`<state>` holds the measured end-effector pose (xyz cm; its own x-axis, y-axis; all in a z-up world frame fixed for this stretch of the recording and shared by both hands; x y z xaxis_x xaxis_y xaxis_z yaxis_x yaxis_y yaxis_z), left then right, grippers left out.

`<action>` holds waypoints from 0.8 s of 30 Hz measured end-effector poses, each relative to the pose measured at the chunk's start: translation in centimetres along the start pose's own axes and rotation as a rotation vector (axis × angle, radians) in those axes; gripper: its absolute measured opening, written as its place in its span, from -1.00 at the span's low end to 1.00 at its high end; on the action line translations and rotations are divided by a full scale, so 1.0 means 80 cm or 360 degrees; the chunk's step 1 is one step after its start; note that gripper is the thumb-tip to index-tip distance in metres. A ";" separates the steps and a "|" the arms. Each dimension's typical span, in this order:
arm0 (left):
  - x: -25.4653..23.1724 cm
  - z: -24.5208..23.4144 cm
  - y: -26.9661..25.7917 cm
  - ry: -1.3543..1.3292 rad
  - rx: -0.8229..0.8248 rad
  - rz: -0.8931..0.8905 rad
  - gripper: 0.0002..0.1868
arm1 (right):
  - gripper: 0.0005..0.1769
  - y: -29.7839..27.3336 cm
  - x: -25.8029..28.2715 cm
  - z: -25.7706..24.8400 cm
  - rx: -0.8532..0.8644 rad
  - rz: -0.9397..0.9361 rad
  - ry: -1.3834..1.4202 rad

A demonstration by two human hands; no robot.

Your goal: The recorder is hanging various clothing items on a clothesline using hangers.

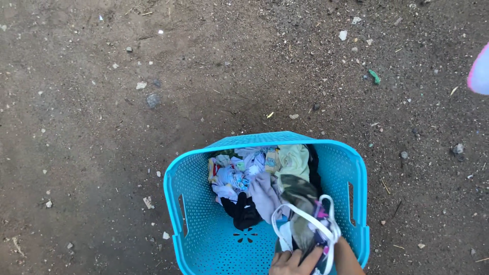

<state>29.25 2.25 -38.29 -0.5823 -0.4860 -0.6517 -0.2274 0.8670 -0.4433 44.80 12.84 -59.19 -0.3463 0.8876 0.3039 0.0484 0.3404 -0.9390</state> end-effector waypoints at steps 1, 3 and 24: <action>-0.001 -0.004 0.001 0.0015 0.0082 -0.0053 -0.37 | -0.58 -0.002 0.010 0.001 -0.0012 -0.0032 0.0043; -0.002 -0.042 0.009 0.0030 0.0163 -0.0104 -0.39 | -0.60 -0.008 0.029 0.001 -0.0025 -0.0067 0.0085; 0.124 -0.304 0.069 0.0398 -0.0255 -0.1146 -0.35 | -0.44 -0.251 0.130 0.060 -0.0148 -0.0308 0.0667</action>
<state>3.24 4.84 -32.25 -0.4028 -0.9126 -0.0706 -0.7151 0.3619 -0.5981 35.71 13.74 -37.99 0.0502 0.8475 0.5285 0.1108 0.5212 -0.8462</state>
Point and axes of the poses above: each hand's wrist, its own y-axis towards the middle knuckle, its own z-axis out of the palm, x = y × z, the point moved 2 cm from there along y, towards the middle knuckle, and after that the axes turned 8 degrees about -z, right-handed, at the moved point
